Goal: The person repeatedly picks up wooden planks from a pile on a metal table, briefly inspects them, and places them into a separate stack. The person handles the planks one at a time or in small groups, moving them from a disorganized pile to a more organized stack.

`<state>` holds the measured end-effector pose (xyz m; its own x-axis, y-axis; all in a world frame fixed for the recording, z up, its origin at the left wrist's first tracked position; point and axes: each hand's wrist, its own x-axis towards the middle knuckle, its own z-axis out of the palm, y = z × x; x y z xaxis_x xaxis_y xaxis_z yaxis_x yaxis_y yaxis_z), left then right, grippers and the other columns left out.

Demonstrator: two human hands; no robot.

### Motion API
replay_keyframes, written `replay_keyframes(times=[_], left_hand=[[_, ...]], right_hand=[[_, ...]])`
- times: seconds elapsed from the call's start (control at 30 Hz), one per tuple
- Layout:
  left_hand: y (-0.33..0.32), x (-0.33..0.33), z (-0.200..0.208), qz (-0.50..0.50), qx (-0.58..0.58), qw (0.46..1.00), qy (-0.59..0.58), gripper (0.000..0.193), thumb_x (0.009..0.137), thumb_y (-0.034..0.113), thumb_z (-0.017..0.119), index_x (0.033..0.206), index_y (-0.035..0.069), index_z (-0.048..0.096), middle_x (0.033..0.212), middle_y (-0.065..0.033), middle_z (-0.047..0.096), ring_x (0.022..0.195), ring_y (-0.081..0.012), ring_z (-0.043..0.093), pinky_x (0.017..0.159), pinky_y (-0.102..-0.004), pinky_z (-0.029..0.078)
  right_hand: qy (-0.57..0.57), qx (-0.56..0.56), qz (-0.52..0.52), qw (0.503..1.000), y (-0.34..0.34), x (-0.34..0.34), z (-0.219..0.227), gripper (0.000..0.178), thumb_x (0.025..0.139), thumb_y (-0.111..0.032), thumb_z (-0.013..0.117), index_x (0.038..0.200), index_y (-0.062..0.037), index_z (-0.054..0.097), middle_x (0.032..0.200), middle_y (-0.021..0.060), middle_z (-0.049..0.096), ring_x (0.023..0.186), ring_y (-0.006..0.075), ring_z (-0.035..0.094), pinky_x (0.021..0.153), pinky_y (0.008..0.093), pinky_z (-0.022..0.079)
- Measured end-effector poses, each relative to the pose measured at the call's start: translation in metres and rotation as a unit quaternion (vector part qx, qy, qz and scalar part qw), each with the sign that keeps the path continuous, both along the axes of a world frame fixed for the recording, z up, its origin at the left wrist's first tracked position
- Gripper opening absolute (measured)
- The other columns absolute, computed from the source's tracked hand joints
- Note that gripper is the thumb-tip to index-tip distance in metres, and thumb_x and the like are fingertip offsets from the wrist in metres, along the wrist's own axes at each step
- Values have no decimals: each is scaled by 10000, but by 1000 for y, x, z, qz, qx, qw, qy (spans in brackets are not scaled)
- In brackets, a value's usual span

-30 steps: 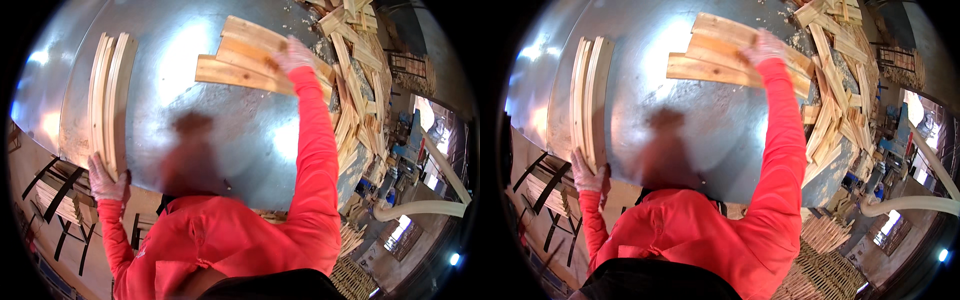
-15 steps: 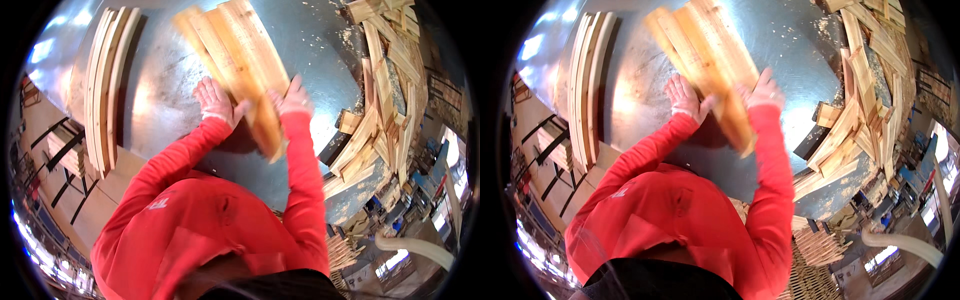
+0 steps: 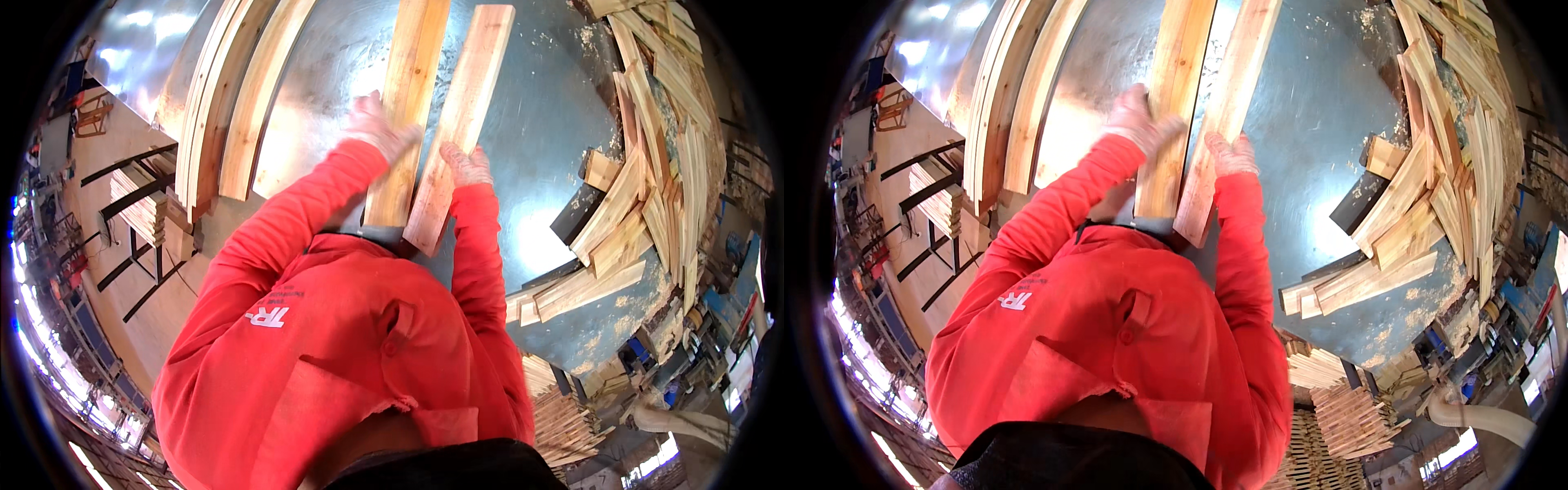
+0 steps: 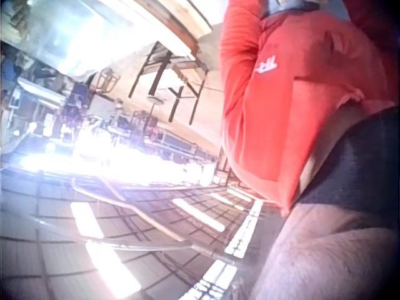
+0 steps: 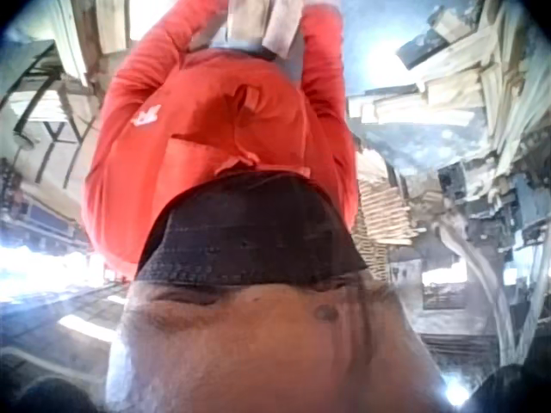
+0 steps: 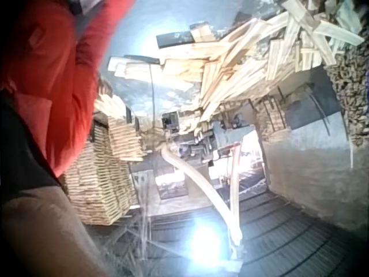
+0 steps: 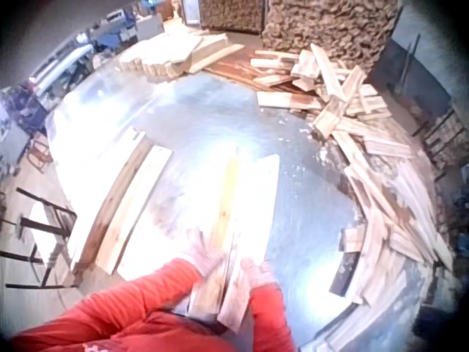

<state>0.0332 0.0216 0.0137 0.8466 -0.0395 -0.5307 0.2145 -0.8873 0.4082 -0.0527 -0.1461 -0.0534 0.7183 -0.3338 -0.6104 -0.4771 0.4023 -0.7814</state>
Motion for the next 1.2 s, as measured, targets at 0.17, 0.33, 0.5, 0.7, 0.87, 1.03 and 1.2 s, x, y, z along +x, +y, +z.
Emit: replay_keyframes(times=[0.17,0.33,0.5,0.7,0.87,1.03,1.2], left_hand=[[-36,-34,20,-80,169,979,78,998,765,344,698,1508,68,91,1529,-290,103,1404,-419,216,1079,-429,354],[53,-2,-73,115,-272,943,153,742,823,181,620,1461,46,265,1316,-278,476,1211,-330,516,999,-430,449],[112,-12,-72,251,-561,782,103,442,916,251,579,1281,8,520,1137,-121,623,969,-224,622,867,-370,498],[105,-10,-63,202,-421,875,126,433,808,243,748,1157,23,616,1001,-70,673,829,-166,619,765,-332,508],[120,-12,-14,189,-310,932,1,432,768,253,748,1125,32,643,931,-118,699,828,-205,655,771,-349,514],[146,-12,-7,38,-32,998,-45,501,883,437,578,1237,83,574,1052,-209,668,978,-369,642,857,-413,492],[162,-23,-4,51,-306,950,38,545,912,497,512,1269,89,567,1111,-215,640,1093,-358,594,978,-388,433]], right_hand=[[-2,27,16,1000,-27,-18,-9,426,822,-85,707,1188,18,515,1037,101,644,881,192,620,857,326,490],[-30,36,-65,997,-37,-27,2,359,844,-145,689,1129,21,546,1045,136,657,895,242,646,782,374,524],[28,-229,243,942,44,17,58,565,881,-492,568,1132,14,549,1112,217,640,977,359,647,797,450,533],[-122,-415,520,736,113,17,75,715,850,-555,557,1360,-72,423,1340,254,468,1214,399,479,1009,445,391],[67,-565,313,760,104,-4,36,1046,739,-528,701,1507,-85,147,1497,318,211,1391,452,225,1138,500,203],[-21,-439,297,848,126,-3,25,1055,712,-420,766,1504,-72,162,1510,301,194,1394,425,243,1137,486,226],[-39,-271,279,920,168,29,52,1023,670,-359,815,1437,13,251,1386,265,400,1268,414,421,1082,434,334]])
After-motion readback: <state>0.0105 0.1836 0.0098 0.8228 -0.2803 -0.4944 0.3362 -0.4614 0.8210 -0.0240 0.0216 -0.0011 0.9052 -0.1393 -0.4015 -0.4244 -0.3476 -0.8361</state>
